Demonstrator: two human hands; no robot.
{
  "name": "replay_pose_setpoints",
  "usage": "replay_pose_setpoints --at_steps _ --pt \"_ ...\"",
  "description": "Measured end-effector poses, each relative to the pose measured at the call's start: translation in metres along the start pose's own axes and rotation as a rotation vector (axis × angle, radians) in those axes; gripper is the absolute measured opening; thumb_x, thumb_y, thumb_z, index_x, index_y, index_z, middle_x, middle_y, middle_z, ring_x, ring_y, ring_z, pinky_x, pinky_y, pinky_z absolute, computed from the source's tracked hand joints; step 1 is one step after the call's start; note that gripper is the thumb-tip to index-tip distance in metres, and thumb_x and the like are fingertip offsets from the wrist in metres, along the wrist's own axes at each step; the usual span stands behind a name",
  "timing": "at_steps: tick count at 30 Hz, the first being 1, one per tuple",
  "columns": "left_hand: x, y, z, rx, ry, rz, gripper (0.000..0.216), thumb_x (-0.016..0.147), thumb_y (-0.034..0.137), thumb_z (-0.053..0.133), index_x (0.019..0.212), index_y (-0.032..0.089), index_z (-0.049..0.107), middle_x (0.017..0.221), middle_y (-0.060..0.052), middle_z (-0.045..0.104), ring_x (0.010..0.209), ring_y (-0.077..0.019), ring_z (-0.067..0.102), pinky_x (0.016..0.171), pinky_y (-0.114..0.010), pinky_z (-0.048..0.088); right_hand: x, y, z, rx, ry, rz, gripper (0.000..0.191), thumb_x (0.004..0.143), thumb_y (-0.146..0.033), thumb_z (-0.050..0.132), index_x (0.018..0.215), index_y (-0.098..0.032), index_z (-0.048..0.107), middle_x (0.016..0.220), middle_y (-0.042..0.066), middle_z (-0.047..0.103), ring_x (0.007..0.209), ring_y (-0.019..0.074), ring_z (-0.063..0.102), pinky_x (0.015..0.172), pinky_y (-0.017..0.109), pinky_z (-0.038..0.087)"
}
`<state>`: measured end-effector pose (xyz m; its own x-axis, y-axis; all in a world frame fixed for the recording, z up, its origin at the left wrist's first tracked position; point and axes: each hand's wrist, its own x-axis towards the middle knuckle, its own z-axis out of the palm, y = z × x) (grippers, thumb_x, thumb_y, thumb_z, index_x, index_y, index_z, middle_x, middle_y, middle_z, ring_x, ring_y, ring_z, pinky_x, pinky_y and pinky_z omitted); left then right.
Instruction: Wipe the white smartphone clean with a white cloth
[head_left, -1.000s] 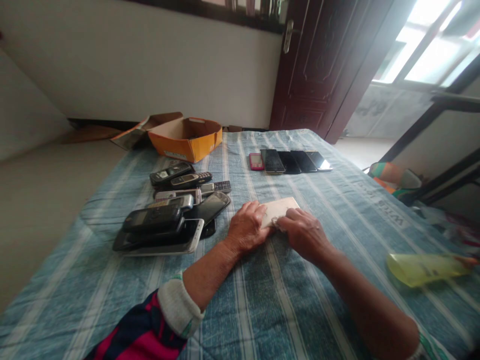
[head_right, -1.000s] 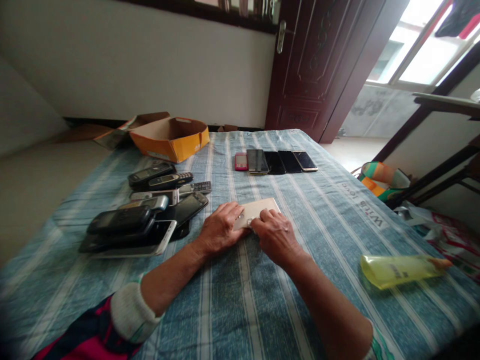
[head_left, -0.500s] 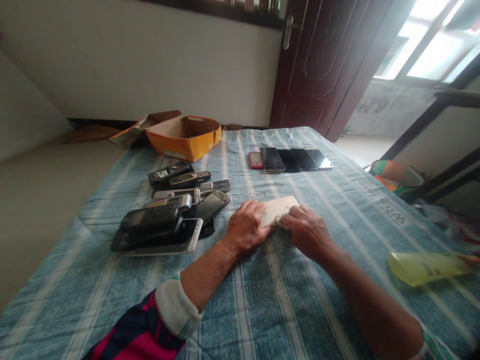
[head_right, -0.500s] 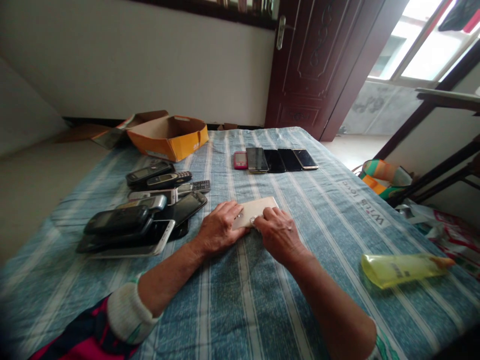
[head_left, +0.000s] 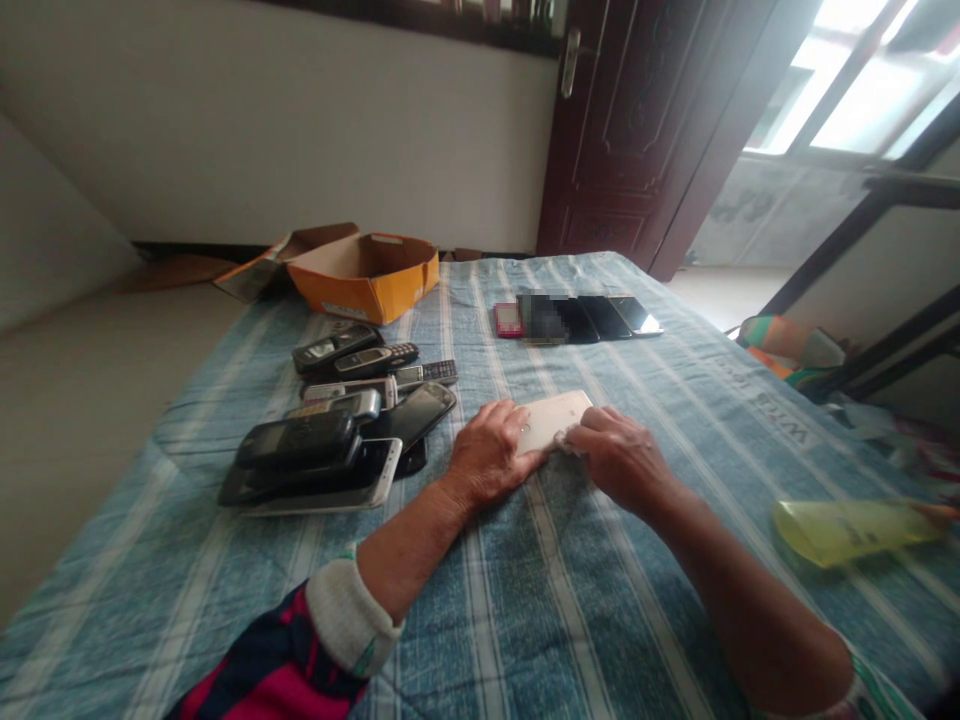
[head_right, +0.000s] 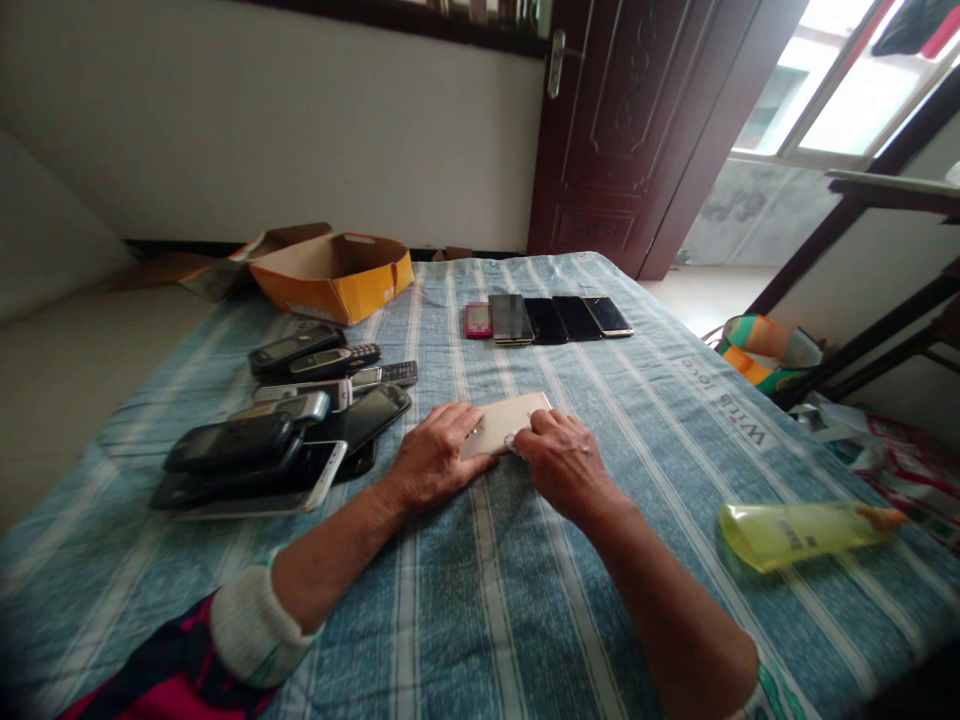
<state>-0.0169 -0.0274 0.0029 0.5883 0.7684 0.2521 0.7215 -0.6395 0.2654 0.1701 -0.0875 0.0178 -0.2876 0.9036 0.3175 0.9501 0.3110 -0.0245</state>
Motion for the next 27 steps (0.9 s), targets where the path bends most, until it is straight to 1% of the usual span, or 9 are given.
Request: replay_pose_setpoints --at_steps 3,9,15,18,23,27 --pt "0.0 0.0 -0.001 0.009 -0.028 0.01 0.039 0.078 0.039 0.066 0.109 0.016 0.058 0.11 -0.01 0.062 0.108 -0.0267 0.054 0.093 -0.037 0.046 -0.001 -0.001 0.0 0.016 0.0 -0.049 0.022 0.089 -0.012 0.051 0.078 -0.02 0.068 0.078 0.003 0.056 0.074 0.0145 0.043 0.063 0.026 0.024" --pt "0.003 -0.002 -0.006 0.075 -0.091 0.056 0.037 0.083 0.039 0.062 0.108 0.013 0.058 0.111 -0.013 0.062 0.109 -0.0272 0.055 0.094 -0.038 0.046 -0.001 -0.004 0.0 0.048 -0.016 -0.117 0.023 0.087 -0.008 0.05 0.076 -0.018 0.067 0.077 0.003 0.055 0.076 0.0146 0.044 0.065 0.026 0.027" --pt "0.007 -0.003 -0.014 0.178 -0.16 0.131 0.032 0.087 0.043 0.056 0.1 0.014 0.059 0.101 -0.012 0.063 0.097 -0.0264 0.059 0.082 -0.036 0.049 -0.001 -0.003 -0.005 0.084 0.008 -0.112 0.026 0.091 -0.011 0.046 0.077 -0.018 0.067 0.08 0.004 0.057 0.078 0.0149 0.046 0.067 0.026 0.031" --pt "0.008 -0.003 -0.016 0.198 -0.174 0.137 0.033 0.089 0.044 0.053 0.1 0.013 0.059 0.1 -0.012 0.063 0.095 -0.0259 0.06 0.08 -0.035 0.049 -0.001 -0.002 -0.009 0.131 0.026 -0.108 0.027 0.093 -0.013 0.045 0.08 -0.018 0.068 0.083 0.005 0.058 0.082 0.0155 0.048 0.069 0.026 0.034" --pt "0.01 -0.002 -0.018 0.182 -0.186 0.127 0.033 0.092 0.041 0.048 0.103 0.012 0.059 0.102 -0.013 0.064 0.097 -0.0258 0.06 0.082 -0.036 0.05 0.0 -0.003 -0.008 0.203 0.077 -0.147 0.026 0.094 -0.014 0.044 0.082 -0.017 0.068 0.085 0.005 0.059 0.085 0.0166 0.05 0.073 0.028 0.038" --pt "0.012 -0.002 -0.022 0.202 -0.245 0.119 0.036 0.093 0.044 0.046 0.105 0.012 0.058 0.104 -0.012 0.064 0.099 -0.0246 0.061 0.083 -0.035 0.049 0.0 -0.001 -0.002 0.238 0.132 -0.155 0.024 0.092 -0.012 0.045 0.085 -0.017 0.067 0.088 0.006 0.06 0.087 0.0174 0.051 0.072 0.028 0.04"
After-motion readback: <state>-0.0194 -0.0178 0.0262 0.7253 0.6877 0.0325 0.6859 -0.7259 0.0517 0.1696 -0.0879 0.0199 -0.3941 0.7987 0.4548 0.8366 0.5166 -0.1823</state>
